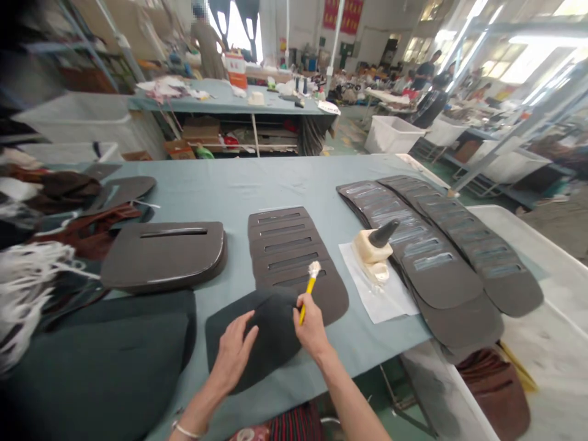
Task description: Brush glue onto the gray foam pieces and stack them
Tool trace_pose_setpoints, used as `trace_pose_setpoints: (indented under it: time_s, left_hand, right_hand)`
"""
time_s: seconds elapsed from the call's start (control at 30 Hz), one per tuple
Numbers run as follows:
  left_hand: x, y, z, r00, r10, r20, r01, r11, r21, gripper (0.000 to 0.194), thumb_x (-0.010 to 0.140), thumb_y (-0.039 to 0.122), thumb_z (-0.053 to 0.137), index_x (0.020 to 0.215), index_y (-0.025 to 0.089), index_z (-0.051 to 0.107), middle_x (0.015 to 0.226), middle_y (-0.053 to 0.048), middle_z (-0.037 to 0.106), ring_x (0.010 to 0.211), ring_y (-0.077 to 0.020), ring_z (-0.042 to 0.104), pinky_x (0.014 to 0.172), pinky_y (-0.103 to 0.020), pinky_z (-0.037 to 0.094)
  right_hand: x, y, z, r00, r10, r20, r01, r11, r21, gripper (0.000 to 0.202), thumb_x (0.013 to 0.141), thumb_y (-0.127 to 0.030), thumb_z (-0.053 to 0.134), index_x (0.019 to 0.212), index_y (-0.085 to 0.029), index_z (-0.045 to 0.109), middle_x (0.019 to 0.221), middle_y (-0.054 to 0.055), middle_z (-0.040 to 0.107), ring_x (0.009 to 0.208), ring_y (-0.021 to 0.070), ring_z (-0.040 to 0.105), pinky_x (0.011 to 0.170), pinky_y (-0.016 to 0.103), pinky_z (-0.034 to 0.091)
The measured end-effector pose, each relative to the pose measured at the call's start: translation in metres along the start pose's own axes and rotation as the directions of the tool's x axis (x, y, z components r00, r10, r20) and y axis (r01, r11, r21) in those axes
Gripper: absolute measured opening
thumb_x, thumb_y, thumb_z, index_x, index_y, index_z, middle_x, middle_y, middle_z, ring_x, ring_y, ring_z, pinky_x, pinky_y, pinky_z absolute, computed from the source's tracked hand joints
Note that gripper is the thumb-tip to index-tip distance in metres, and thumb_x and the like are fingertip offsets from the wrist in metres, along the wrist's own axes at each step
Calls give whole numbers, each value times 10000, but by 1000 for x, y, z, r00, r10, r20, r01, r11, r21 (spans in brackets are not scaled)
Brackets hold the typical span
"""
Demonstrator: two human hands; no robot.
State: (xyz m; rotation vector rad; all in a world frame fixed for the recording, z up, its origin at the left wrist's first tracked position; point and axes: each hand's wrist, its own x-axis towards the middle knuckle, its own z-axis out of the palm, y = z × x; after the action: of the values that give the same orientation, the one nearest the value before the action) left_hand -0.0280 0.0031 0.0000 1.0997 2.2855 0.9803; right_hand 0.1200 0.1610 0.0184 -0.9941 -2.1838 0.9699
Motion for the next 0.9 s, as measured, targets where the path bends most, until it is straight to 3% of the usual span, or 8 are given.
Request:
trace_pose_setpoints:
  time_s: [0.07,0.13,0.2,0.3,0.43,0.67,0.8,0.9]
  left_hand:
    - [-6,-5,23,981,172,88,-188,957,221,458,894,414,371,1319,259,448,1379,-72,482,1328,-243,355,1061,-474,325]
    - [-12,-8,44,933,298,201,-353,868,350,488,885,388,401,1362,282,398,1430,-61,422,1362,-267,294,1061,-509,315]
    - [-17,-8,61,885,375,276,-461,783,417,531,871,370,432,1390,288,351,1472,-60,352,1376,-290,259,1062,-538,306]
    - [-21,-4,76,861,409,304,-509,715,479,577,861,343,450,1415,283,297,1510,-56,263,1387,-302,224,1060,-554,311]
    - [-19,2,80,853,415,316,-522,683,512,591,861,313,448,1424,280,270,1516,-44,241,1392,-296,210,1055,-544,335]
    - [-14,3,78,860,405,311,-510,684,521,581,853,252,448,1413,291,297,1513,-37,251,1391,-280,218,1058,-517,357]
    - [-14,0,78,852,432,297,-524,679,514,586,857,238,432,1418,308,279,1514,-20,244,1387,-269,234,1061,-499,363]
    - [-12,-5,82,842,459,281,-538,696,476,567,857,263,433,1407,316,310,1490,-18,305,1366,-271,286,1045,-488,387]
  right_hand:
    - [-2,44,-33,995,74,-68,-83,988,-128,135,748,-150,409,865,-218,418,902,40,561,799,153,552,734,265,438]
    - [-7,86,-58,989,121,-82,-138,957,-257,234,720,-91,371,912,-202,445,973,71,578,871,170,572,754,280,449]
    - [-12,118,-71,989,135,-62,-148,918,-368,353,700,-40,345,998,-187,466,1056,91,581,930,178,583,761,282,460]
    - [-20,143,-76,991,123,-46,-130,862,-491,433,705,-5,333,1077,-181,469,1241,114,528,993,179,585,740,267,477]
    - [-26,149,-75,992,120,-50,-126,802,-584,399,729,-6,345,1053,-184,493,1363,109,449,998,178,596,670,236,487]
    - [-24,156,-77,995,96,-20,-88,792,-604,442,779,-24,350,1161,-204,482,1162,86,582,960,185,582,751,288,479]
    - [-16,143,-88,995,75,-65,-99,713,-694,213,881,-208,428,1054,-203,552,1056,105,611,968,244,539,787,352,439]
    - [-9,126,-105,986,91,-140,-164,695,-700,258,926,-323,397,1064,-209,582,903,100,614,892,243,545,769,353,422]
